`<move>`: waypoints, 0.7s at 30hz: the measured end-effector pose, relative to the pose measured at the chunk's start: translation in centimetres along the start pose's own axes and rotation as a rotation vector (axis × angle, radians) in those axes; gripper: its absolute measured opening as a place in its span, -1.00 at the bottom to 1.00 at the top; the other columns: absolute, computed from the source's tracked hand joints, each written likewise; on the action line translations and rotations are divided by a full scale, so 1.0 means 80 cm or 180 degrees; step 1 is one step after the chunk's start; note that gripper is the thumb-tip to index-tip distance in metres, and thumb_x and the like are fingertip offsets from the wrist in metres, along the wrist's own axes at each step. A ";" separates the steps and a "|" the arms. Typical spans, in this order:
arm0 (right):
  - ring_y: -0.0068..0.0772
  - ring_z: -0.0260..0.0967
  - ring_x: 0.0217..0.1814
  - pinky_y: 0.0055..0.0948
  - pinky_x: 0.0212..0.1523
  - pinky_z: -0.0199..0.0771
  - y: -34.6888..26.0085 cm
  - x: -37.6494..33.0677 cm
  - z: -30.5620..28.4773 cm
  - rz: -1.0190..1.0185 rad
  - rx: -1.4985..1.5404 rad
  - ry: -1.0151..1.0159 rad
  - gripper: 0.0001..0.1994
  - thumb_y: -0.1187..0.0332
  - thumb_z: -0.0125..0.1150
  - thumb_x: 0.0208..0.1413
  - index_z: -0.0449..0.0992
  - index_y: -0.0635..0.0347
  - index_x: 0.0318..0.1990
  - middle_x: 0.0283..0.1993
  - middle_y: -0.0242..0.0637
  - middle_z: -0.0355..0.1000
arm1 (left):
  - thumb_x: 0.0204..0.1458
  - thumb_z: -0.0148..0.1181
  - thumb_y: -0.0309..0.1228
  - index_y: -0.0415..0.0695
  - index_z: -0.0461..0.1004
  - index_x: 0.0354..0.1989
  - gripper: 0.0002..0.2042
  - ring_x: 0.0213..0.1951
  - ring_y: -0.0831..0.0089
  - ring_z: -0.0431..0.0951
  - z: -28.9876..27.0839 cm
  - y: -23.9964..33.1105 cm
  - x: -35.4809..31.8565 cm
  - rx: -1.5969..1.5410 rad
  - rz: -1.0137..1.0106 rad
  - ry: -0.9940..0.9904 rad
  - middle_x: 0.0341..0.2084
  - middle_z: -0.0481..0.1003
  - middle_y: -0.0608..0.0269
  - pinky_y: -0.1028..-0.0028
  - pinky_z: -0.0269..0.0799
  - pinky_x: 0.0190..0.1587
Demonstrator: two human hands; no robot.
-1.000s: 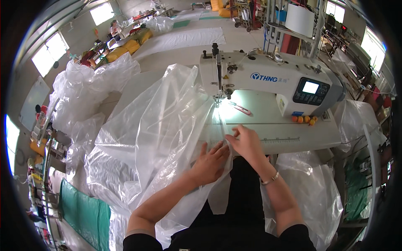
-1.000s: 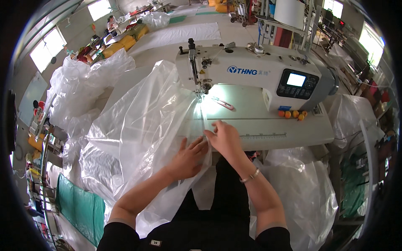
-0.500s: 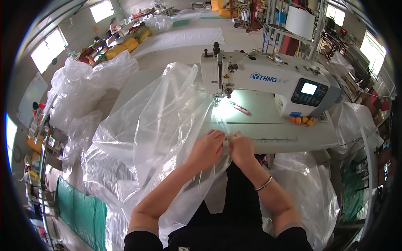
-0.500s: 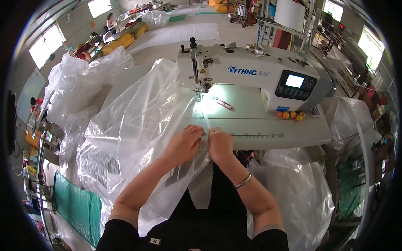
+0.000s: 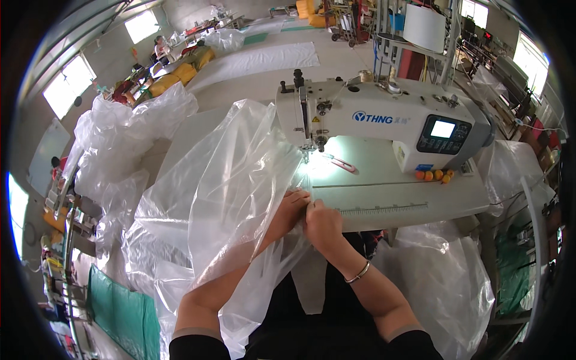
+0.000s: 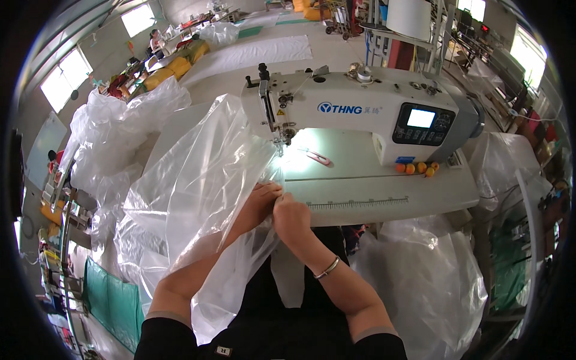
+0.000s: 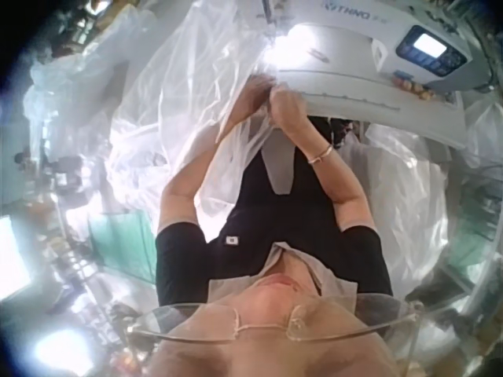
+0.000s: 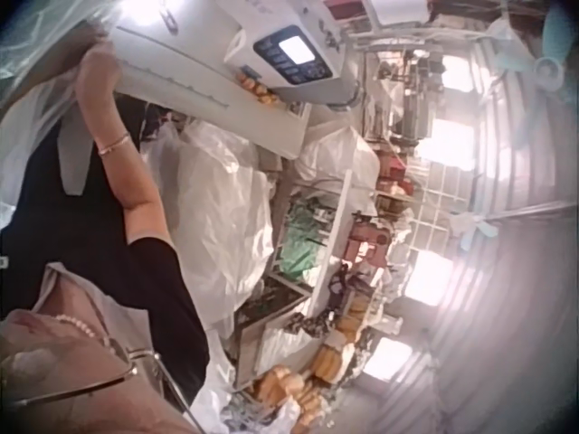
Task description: The person operates an industrial sewing machine to stitch a large white plastic sheet. They guide the material under the needle, aligning the edges and feeding the sheet through the machine to create a seam. The process involves continuous handling of the plastic to maintain alignment and tension.
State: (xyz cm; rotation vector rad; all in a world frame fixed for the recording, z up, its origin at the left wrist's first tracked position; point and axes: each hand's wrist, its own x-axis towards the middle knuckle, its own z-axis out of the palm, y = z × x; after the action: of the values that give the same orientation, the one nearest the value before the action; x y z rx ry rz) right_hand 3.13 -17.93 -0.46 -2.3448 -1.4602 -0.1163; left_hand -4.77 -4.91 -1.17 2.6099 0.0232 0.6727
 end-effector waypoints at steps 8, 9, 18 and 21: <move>-0.10 0.50 -0.45 -0.26 -0.44 0.51 0.015 0.041 0.022 0.0005 0.0106 0.0276 -0.81 0.39 0.13 0.02 0.48 0.34 -0.27 -0.36 -0.10 0.43 | -0.08 0.13 -0.70 -0.23 0.48 -0.14 -0.72 0.03 0.13 0.44 0.016 -0.046 0.032 -0.0295 0.0291 0.0464 -0.11 0.50 0.11 0.27 0.34 0.09; -0.10 0.50 -0.45 -0.26 -0.44 0.51 0.018 0.045 0.023 0.0028 0.0115 0.0276 -0.82 0.39 0.12 0.03 0.48 0.34 -0.27 -0.37 -0.10 0.43 | -0.08 0.13 -0.70 -0.23 0.48 -0.14 -0.72 0.03 0.13 0.44 0.014 -0.049 0.038 -0.0274 0.0296 0.0434 -0.11 0.50 0.10 0.27 0.34 0.10; -0.15 0.51 -0.45 -0.27 -0.42 0.52 0.030 0.085 0.038 0.0107 0.0020 0.0328 -0.83 0.38 0.11 0.04 0.51 0.30 -0.29 -0.38 -0.11 0.43 | -0.07 0.05 -0.67 -0.26 0.46 -0.27 -0.82 -0.13 0.13 0.45 0.015 -0.083 0.070 -0.0005 0.0240 0.0180 -0.26 0.46 0.06 0.28 0.35 -0.03; -0.16 0.51 -0.47 -0.27 -0.43 0.52 0.032 0.093 0.042 0.0080 0.0013 0.0322 -0.84 0.37 0.11 0.03 0.52 0.26 -0.30 -0.40 -0.13 0.43 | -0.07 0.05 -0.64 -0.25 0.45 -0.30 -0.85 -0.20 0.14 0.43 0.027 -0.101 0.069 0.0015 -0.0027 0.0261 -0.33 0.42 0.07 0.29 0.34 -0.11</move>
State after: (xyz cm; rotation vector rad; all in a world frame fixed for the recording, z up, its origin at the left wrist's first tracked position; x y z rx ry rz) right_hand 8.35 -11.40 -2.26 -2.3177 -1.3812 -0.2215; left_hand 1.87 2.16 -3.79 2.5837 0.0612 0.7773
